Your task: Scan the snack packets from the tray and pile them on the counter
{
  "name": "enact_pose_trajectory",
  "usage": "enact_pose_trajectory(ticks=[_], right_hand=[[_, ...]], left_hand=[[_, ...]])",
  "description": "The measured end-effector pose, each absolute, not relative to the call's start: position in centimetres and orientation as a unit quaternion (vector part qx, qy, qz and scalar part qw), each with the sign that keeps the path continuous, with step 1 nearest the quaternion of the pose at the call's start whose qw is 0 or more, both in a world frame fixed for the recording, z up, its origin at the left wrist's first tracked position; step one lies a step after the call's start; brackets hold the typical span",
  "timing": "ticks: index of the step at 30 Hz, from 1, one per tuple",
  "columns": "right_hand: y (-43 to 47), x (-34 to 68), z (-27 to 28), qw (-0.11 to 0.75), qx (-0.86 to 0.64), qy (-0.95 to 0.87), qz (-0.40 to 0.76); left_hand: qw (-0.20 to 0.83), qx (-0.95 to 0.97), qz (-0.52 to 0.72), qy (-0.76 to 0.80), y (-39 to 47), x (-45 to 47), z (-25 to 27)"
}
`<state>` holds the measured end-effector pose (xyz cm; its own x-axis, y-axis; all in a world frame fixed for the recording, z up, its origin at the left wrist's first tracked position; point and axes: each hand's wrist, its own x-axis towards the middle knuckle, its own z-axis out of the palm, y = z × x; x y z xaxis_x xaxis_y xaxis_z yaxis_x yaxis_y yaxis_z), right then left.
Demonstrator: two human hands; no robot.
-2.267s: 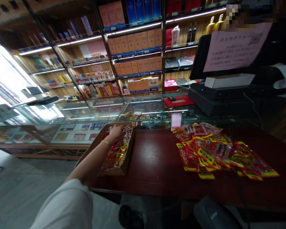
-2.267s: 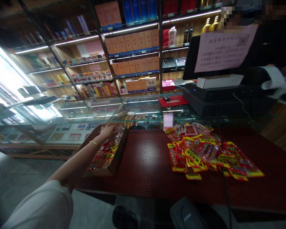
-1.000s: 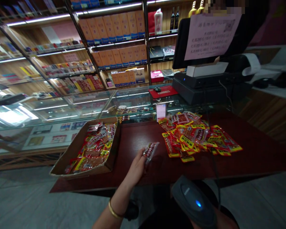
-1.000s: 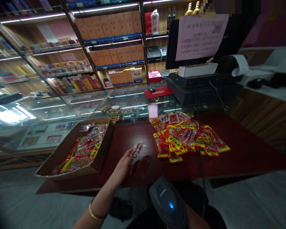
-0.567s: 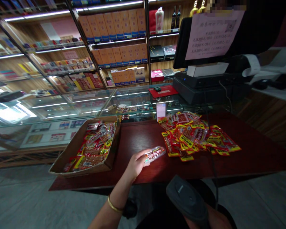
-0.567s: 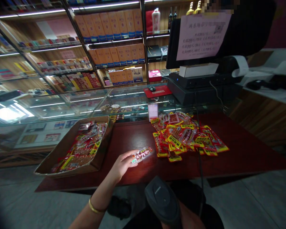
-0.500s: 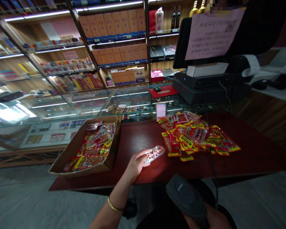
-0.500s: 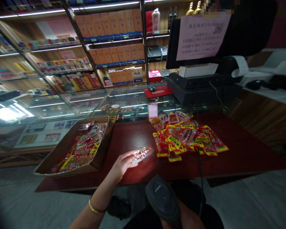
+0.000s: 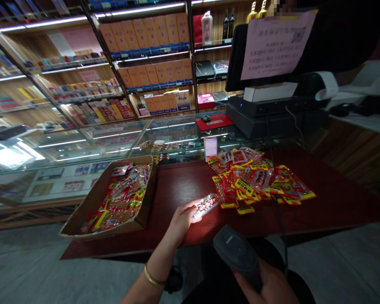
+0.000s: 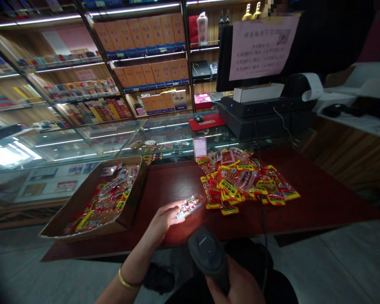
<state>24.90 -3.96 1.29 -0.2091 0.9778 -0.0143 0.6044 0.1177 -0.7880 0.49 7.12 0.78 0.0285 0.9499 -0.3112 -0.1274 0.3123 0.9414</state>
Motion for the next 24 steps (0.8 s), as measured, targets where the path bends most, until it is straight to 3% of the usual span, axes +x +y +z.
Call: enact_pose_trajectory(ticks=[10, 17, 24], right_hand=[[-2.5, 22.9, 0.4, 0.237, -0.599, -0.671, 0.367], [-2.4, 21.7, 0.4, 0.327, -0.642, -0.636, 0.277], [-2.4, 21.9, 0.2, 0.339, -0.647, -0.629, 0.266]], left_hand=[[0.645, 0.386, 0.432, 0.498, 6.6, 1.9, 1.3], [0.643, 0.395, 0.44, 0.487, 6.6, 2.3, 0.8], [0.681, 0.343, 0.454, 0.461, 6.4, 3.0, 0.9]])
